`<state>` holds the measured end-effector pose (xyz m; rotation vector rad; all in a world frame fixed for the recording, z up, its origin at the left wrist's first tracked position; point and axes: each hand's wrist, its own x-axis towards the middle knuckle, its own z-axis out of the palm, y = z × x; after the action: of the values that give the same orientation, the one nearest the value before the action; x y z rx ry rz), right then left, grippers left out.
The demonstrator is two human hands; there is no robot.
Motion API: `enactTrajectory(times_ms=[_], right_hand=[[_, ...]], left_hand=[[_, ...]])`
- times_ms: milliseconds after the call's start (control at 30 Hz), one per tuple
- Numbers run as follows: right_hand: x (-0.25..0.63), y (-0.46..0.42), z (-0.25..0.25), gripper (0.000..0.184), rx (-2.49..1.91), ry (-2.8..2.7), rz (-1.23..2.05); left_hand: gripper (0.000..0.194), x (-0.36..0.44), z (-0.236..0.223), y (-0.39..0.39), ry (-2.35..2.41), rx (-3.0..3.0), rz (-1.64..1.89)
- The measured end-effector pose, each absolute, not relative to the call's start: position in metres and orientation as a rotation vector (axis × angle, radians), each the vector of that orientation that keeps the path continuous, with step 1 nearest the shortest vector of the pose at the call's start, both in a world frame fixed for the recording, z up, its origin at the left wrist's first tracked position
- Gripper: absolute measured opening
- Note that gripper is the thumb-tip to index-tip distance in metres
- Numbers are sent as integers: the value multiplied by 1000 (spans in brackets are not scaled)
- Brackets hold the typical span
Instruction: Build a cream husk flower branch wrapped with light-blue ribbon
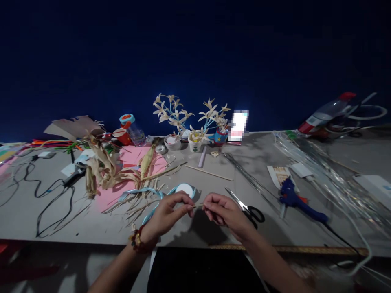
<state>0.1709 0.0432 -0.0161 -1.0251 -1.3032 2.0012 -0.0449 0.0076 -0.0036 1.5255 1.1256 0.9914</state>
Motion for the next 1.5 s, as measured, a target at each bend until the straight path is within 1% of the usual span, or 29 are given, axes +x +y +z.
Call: enactTrajectory(times_ms=[167, 267, 367, 467, 567, 667, 767, 867, 1000, 1100, 1200, 1367, 1500], right_hand=[[159, 29, -19, 39, -972, -1150, 2107], [153, 26, -19, 42, -959, -1117, 2075], [149, 26, -21, 42, -974, -1135, 1996], [148, 27, -22, 38, -999, -1300, 1830], [149, 28, -20, 33, -1013, -1534, 1590], [153, 28, -17, 22, -1071, -1776, 1358], [157, 29, -13, 11, -1113, -1978, 1166], [161, 30, -7, 11, -1113, -2103, 1088], [166, 30, -2, 15, -1045, -2135, 1167], [170, 29, -6, 17, -1055, -2008, 1225], [170, 27, -15, 17, -1104, -1744, 1298], [159, 24, -27, 25, -1029, -1122, 1615], [147, 24, -27, 25, -873, -796, 1666]], left_hand=[[13, -22, -25, 1, 1215, 1255, 1283], [12, -9, -32, -1, 1301, 1173, 1438], [8, -3, -35, -2, 1377, 1256, 1511], [7, -2, -35, -6, 1451, 1345, 1455], [13, -3, -32, -10, 1455, 1390, 1371], [17, -3, -27, -13, 1410, 1402, 1337], [12, -3, -22, -13, 1411, 1406, 1317], [11, -4, -21, -9, 1395, 1384, 1270], [15, -6, -22, -5, 1329, 1206, 1299], [15, -5, -23, -3, 1218, 1034, 1388], [13, -3, -24, -2, 1100, 870, 1412], [16, -1, -23, -2, 963, 654, 1391], [18, 1, -19, -4, 955, 621, 1397]])
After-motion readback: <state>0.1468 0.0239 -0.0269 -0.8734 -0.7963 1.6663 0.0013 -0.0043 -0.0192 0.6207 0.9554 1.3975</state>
